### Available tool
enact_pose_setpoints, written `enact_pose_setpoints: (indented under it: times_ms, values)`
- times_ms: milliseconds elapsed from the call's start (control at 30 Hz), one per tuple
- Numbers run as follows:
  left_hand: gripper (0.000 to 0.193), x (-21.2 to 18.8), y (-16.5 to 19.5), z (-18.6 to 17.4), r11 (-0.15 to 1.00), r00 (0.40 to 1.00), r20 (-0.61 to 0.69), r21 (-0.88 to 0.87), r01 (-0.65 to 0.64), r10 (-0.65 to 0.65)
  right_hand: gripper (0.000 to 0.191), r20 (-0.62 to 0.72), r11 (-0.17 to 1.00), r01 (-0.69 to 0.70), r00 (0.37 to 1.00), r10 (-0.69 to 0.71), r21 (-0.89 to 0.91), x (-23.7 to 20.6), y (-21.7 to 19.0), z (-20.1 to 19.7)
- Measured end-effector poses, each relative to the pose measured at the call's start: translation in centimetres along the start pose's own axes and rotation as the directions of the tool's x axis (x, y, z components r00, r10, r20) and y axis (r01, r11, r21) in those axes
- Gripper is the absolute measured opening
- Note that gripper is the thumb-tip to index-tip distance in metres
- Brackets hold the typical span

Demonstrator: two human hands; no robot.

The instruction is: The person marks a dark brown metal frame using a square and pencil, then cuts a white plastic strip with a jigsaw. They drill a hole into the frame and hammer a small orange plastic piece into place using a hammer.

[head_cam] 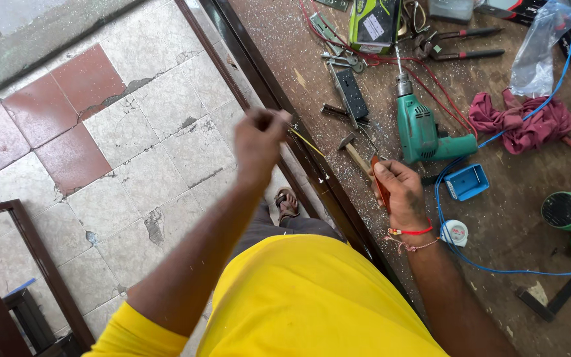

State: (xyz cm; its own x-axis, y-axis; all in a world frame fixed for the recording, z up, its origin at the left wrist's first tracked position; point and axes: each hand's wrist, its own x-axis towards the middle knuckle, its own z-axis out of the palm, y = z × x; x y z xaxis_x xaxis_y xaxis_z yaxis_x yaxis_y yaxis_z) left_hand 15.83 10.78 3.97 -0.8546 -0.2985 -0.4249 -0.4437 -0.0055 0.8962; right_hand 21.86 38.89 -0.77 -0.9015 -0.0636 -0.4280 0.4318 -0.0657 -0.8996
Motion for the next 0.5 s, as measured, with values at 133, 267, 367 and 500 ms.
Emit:
enact_pose_setpoints:
  times_ms: [133,267,367,500]
  values:
    - [0.05,3.9,1.0,-1.0,0.975,0.971,0.18,-0.185,-0.123,0.157,0.03,0.015,0.995,0.018,1.0,-0.017,-0.094,0.1,-0.5,1.0]
    - [0.08,4.2,0.8,-1.2,0.267,0.555,0.215,0.703,-0.659,0.803,0.051,0.175,0.857,0.354,0.935,-0.31,-0.374,-0.1,-1.7,3.5]
    - [0.045,2.9,-1.4,-2.0,0.74,0.901,0.186,0.519,-0.429,0.391,0.053,0.232,0.718,0.437,0.899,-0.372,-0.542,-0.1,-3.4,5.4]
    - [0.03,1.3,-4.6,-2.8,0.868,0.974,0.137,0.443,-0.223,0.18,0.052,0.213,0.477,0.313,0.944,-0.252,-0.821,0.9,-5.4,7.5]
